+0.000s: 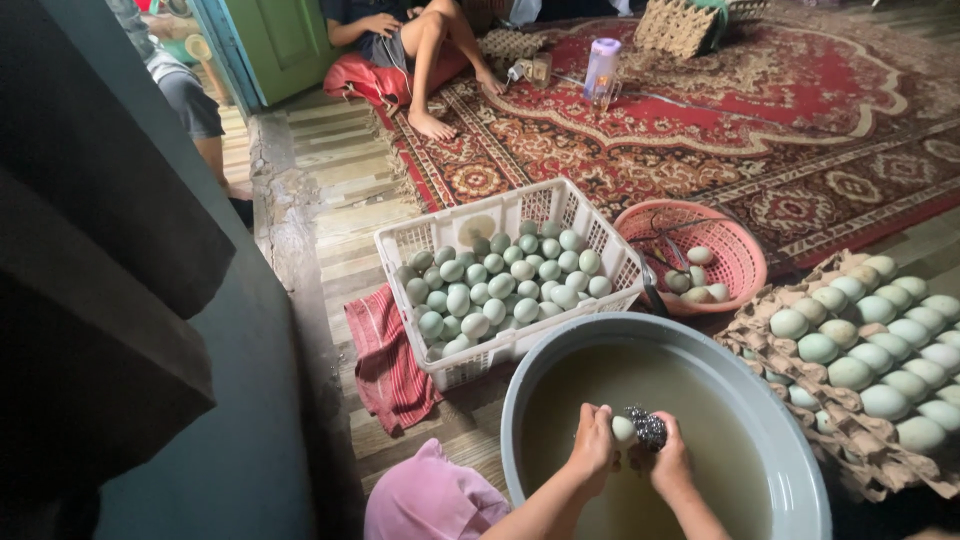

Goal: Manually scrubbing and washing eggs in a basin of water using a steel wool pad before placing them in a tray.

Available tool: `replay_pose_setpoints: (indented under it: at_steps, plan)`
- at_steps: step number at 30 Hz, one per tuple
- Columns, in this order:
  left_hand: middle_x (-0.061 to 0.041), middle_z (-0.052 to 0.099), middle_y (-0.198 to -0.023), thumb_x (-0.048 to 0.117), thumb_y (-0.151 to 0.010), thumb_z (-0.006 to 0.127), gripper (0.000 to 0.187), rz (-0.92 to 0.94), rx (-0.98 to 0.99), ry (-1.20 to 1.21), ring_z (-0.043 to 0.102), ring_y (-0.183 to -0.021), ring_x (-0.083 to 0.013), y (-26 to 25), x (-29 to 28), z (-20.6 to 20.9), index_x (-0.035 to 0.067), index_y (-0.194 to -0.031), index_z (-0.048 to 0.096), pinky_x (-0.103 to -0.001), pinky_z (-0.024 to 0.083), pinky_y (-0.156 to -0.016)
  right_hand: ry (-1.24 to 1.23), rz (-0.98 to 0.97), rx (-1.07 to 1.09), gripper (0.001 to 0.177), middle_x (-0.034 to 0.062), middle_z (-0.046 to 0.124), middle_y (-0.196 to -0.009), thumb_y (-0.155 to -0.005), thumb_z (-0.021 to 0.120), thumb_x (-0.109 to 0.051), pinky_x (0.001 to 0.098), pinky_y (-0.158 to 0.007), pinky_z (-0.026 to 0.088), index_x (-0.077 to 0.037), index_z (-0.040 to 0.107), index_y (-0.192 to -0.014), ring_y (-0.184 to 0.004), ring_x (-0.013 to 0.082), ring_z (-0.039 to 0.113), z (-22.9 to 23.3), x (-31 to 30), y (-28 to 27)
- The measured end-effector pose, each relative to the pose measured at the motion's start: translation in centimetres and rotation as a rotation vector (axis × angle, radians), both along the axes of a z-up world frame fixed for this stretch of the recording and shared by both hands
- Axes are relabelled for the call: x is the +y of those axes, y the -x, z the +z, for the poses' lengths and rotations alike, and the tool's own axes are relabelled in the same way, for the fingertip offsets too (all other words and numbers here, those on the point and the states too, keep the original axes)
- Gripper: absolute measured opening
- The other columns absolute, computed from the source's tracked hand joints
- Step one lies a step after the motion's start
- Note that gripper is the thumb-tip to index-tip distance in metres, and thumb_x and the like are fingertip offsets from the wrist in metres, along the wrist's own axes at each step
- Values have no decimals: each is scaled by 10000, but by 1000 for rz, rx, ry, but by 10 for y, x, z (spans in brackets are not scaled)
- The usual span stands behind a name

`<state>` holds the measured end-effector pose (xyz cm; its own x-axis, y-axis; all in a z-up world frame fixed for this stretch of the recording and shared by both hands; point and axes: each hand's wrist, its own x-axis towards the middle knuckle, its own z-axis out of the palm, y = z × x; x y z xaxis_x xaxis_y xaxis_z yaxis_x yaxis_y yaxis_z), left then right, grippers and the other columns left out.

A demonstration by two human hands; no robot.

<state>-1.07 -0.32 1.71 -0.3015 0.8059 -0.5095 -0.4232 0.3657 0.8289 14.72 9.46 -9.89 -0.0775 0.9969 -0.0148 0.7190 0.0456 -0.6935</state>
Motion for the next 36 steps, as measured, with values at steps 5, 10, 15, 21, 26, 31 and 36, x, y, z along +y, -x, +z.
replay_pose_setpoints:
  at_steps: [5,10,15,21,26,31,36]
  plan:
    - [-219,561,-881,450,-1066,379,389,29,122,-155,546,-663,-338,-7,-5,-6,84,-986,481,-444,409,-575,-115,66,313,797,172,686,-1197,-648,868,-22,411,-963,515,-128,555,-1373,-1088,325,638,-67,25,-7]
    - [-112,551,-652,420,-1026,478,307,112,-471,-22,447,-386,-193,-13,24,-33,114,-1006,479,-269,424,-329,-210,-30,458,687,303,660,-1185,-742,907,-70,542,-1033,507,21,553,-1324,-1166,454,634,-13,-7,-2]
    - [-153,521,-743,529,-1047,463,332,117,-433,-11,536,-479,-226,-4,17,-42,198,-1067,475,-297,430,-345,-370,52,576,494,197,680,-1130,-861,826,-265,435,-968,515,-67,605,-1256,-1091,335,676,86,-63,34]
    - [-106,475,-609,526,-1057,428,290,-87,-395,-45,388,-432,-164,-15,18,-51,247,-979,429,-222,249,-357,-15,-218,564,458,183,717,-1121,-917,778,-388,494,-873,571,-138,560,-1232,-1021,343,711,86,-48,55]
    - [-190,504,-887,489,-1045,433,322,-23,-277,-37,512,-651,-274,-19,16,-54,179,-1060,518,-368,478,-492,-127,-113,431,646,256,699,-1144,-842,834,-322,492,-889,584,-127,476,-1342,-1085,414,698,95,-68,54]
    - [-43,352,-608,456,-1071,354,241,-153,-382,-127,282,-426,-132,-15,12,-32,231,-1004,408,-251,204,-362,-127,-181,666,496,209,702,-1105,-957,749,-336,446,-839,581,-60,520,-1299,-962,319,691,75,-48,46]
    - [-52,404,-581,427,-1050,408,230,-117,-449,-132,276,-391,-106,-11,13,-32,240,-915,415,-233,224,-322,-386,-44,493,560,265,691,-1020,-864,847,-229,469,-773,582,-19,535,-1278,-969,396,711,84,-51,48]
